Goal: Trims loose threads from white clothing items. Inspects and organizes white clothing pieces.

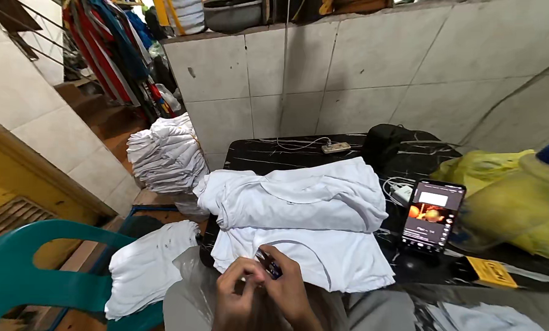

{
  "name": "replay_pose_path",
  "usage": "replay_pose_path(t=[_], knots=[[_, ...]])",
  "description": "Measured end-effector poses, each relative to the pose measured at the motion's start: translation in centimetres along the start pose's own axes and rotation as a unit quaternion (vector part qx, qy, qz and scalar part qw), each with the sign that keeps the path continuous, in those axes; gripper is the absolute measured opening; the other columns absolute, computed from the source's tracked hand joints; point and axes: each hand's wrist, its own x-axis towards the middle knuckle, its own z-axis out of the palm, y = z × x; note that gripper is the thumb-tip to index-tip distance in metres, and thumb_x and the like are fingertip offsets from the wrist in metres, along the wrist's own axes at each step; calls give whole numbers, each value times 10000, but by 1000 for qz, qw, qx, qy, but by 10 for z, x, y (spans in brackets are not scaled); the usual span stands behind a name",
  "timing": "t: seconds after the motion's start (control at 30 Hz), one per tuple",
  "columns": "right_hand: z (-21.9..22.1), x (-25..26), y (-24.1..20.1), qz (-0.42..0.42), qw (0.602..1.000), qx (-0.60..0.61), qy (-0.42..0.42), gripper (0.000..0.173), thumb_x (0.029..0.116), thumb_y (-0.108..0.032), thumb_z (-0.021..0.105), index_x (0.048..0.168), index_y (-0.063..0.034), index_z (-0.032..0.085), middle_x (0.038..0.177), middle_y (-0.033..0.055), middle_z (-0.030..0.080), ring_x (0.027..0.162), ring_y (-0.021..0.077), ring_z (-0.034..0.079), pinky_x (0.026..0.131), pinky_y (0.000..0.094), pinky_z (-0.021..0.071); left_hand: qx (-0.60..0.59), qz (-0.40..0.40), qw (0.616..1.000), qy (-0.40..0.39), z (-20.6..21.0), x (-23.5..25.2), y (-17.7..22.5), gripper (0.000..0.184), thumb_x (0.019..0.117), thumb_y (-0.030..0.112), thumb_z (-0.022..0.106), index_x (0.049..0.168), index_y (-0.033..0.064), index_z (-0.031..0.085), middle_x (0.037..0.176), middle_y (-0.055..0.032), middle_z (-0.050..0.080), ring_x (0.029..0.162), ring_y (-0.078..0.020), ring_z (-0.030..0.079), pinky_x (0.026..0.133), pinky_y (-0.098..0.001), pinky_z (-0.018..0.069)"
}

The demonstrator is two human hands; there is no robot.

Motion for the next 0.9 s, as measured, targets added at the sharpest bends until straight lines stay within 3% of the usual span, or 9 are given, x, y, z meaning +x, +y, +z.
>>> replay_pose_path(t=[0.07,0.17,0.23,0.3,0.4,0.57,0.7,0.83,0.9], knots=[[-6,2,-1,42,998,38,-20,365,931,-335,731,1189,-79,708,884,27,709,718,98,653,644,297,573,-114,-68,991,32,-2,-1,13,56,955,169,715,997,133,723,916,1,717,733,-74,688,672,-229,613],[-21,0,2,58,995,64,-58,401,914,-380,758,1160,-67,718,1006,34,732,866,87,684,753,290,587,-155,-138,978,10,-8,-13,29,67,916,104,749,979,127,751,875,22,733,615,-39,659,564,-209,593],[-30,-4,6,41,995,26,-82,520,845,-423,819,1206,-74,686,1088,47,722,964,119,684,835,342,587,-100,-125,983,-92,-11,-30,20,55,916,55,742,964,33,756,873,-35,746,677,-58,684,639,-228,605],[-34,-9,4,36,994,-45,-97,604,801,-437,847,1246,-91,629,1130,57,690,961,174,674,798,405,588,44,-118,963,-237,-12,-49,6,121,904,1,700,1005,-25,762,948,-129,759,838,-178,731,812,-339,611],[-24,-18,7,8,998,-59,-35,401,853,-275,795,1165,-63,657,1034,67,702,826,162,679,702,363,593,164,-181,904,-350,-9,-65,-3,376,912,-58,633,1286,-45,672,1295,-244,673,1169,-376,683,1028,-534,530],[-17,-21,12,49,997,63,17,266,907,-208,745,1121,-53,710,969,26,723,737,46,652,628,223,559,203,-55,972,-102,-14,-50,1,124,954,139,713,1006,41,767,929,-46,764,782,-61,708,751,-222,603],[-22,-19,6,81,986,142,-4,250,906,-178,759,1111,-44,709,1001,22,720,845,57,677,709,226,578,352,6,935,-35,-3,-29,2,320,909,441,737,1054,159,781,1031,-20,733,977,-175,676,836,-367,569],[-29,-17,7,67,986,155,-17,247,915,-173,749,1118,-39,706,996,18,717,838,57,675,712,223,577,337,70,939,-6,18,-32,-3,179,969,270,675,934,139,793,889,-7,758,849,-119,701,788,-296,566],[-37,-16,7,74,985,156,-23,231,922,-149,730,1123,-39,702,1004,24,721,878,76,687,764,248,592,274,71,955,-81,22,-42,7,167,989,200,658,929,106,783,870,-24,762,847,-119,724,816,-292,593]])
